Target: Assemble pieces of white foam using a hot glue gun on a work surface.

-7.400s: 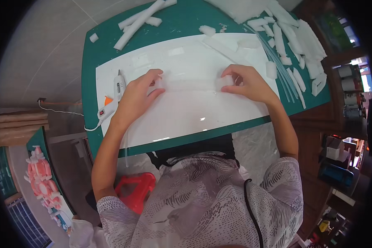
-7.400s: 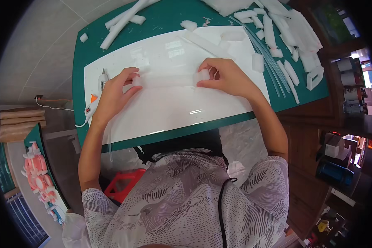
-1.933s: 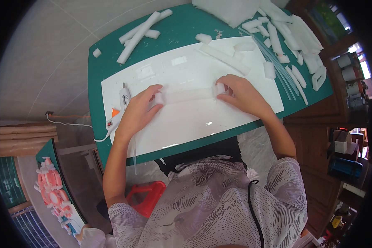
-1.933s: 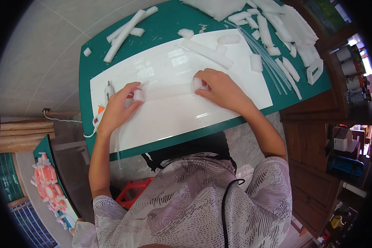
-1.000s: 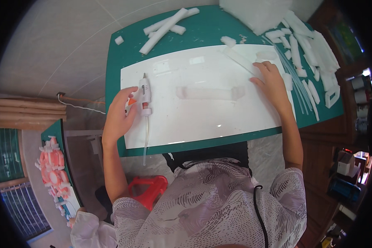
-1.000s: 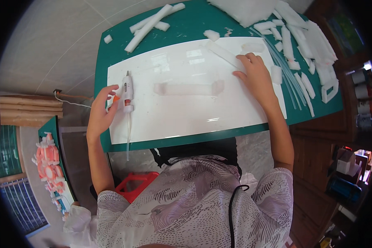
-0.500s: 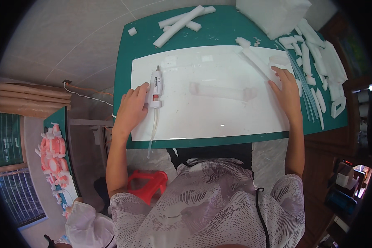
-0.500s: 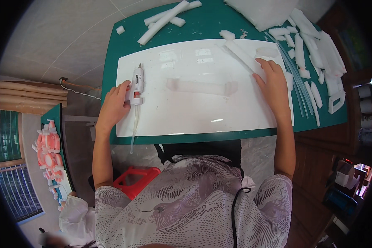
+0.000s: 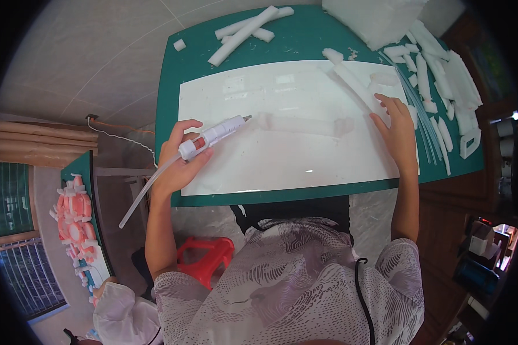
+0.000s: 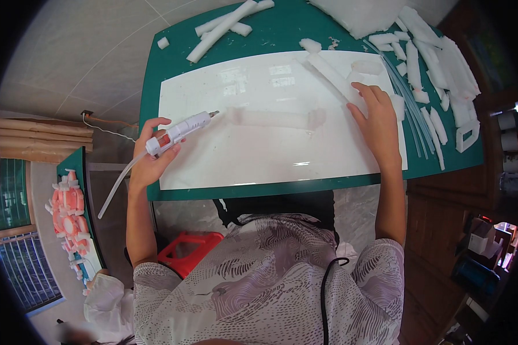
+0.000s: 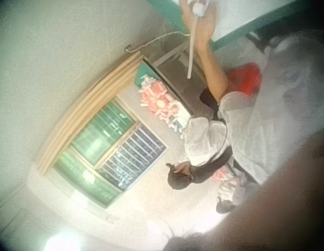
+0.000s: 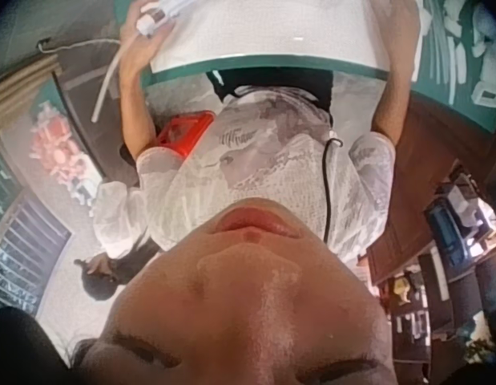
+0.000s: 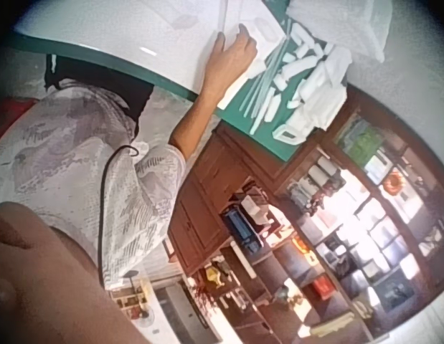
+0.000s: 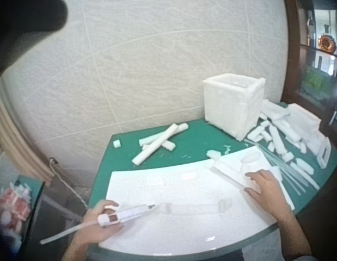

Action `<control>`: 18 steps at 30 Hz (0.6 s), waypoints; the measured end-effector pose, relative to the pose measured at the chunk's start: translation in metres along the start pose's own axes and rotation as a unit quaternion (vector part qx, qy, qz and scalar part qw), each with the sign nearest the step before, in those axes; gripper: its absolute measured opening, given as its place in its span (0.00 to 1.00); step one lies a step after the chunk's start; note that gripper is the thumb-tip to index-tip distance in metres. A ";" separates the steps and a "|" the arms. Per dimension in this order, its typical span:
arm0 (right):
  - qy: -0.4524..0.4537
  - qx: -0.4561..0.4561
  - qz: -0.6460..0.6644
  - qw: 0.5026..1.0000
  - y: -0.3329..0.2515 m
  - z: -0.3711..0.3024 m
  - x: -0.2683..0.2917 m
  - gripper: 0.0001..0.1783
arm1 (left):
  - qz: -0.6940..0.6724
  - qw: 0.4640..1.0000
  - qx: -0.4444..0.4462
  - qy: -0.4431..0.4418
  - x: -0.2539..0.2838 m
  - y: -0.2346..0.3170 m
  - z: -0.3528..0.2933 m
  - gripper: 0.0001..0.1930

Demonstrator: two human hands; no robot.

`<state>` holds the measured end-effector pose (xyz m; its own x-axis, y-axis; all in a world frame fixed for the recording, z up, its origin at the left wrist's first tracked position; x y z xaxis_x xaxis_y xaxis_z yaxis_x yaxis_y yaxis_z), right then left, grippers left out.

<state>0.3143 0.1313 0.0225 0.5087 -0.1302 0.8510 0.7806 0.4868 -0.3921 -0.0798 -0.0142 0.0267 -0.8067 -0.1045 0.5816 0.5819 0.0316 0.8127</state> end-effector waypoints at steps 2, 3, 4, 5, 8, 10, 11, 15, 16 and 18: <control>0.005 0.003 0.004 1.000 0.001 -0.002 -0.001 0.22 | -0.003 1.000 0.009 0.013 -0.004 -0.005 0.001 0.25; 0.005 0.002 0.004 1.000 0.001 -0.003 -0.001 0.22 | -0.003 1.000 0.009 0.012 -0.007 -0.006 0.001 0.25; 0.000 -0.002 0.005 1.000 0.002 -0.004 -0.001 0.22 | 0.000 1.000 0.008 0.009 -0.009 -0.007 0.002 0.24; -0.004 -0.006 0.005 1.000 0.003 -0.005 -0.002 0.22 | 0.004 1.000 0.007 0.006 -0.010 -0.008 0.003 0.23; 0.001 -0.009 0.015 1.000 0.001 -0.008 0.001 0.22 | 0.000 1.000 -0.009 0.008 -0.012 -0.005 0.007 0.23; 0.002 -0.008 0.020 1.000 0.002 -0.009 0.001 0.22 | 0.000 1.000 -0.011 0.011 -0.014 -0.003 0.008 0.22; 0.002 -0.004 0.026 1.000 0.001 -0.009 0.001 0.22 | 0.000 1.000 -0.011 0.016 -0.014 -0.001 0.009 0.22; 0.003 -0.001 0.035 0.999 -0.002 -0.008 -0.002 0.22 | 0.015 0.999 -0.002 0.033 -0.011 -0.005 0.009 0.20; 0.001 -0.002 0.039 0.999 -0.003 -0.008 -0.002 0.22 | 0.009 0.999 -0.006 0.040 -0.010 -0.003 0.010 0.20; -0.002 -0.003 0.044 0.999 -0.004 -0.008 -0.003 0.22 | 0.005 0.999 -0.010 0.048 -0.009 -0.002 0.009 0.19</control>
<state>0.3127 0.1233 0.0190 0.5740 -0.0831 0.8146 0.7352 0.4905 -0.4679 -0.0751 -0.0041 0.0202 -0.7880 -0.1985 0.5828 0.5924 0.0133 0.8055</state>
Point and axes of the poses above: each hand's wrist, its own z-axis towards the middle knuckle, its own x-axis out of the back of the hand, y = z × x, the point moved 7 cm from there along z, towards the middle knuckle, and after that the axes turned 4 degrees about x, right-handed, at the moved point
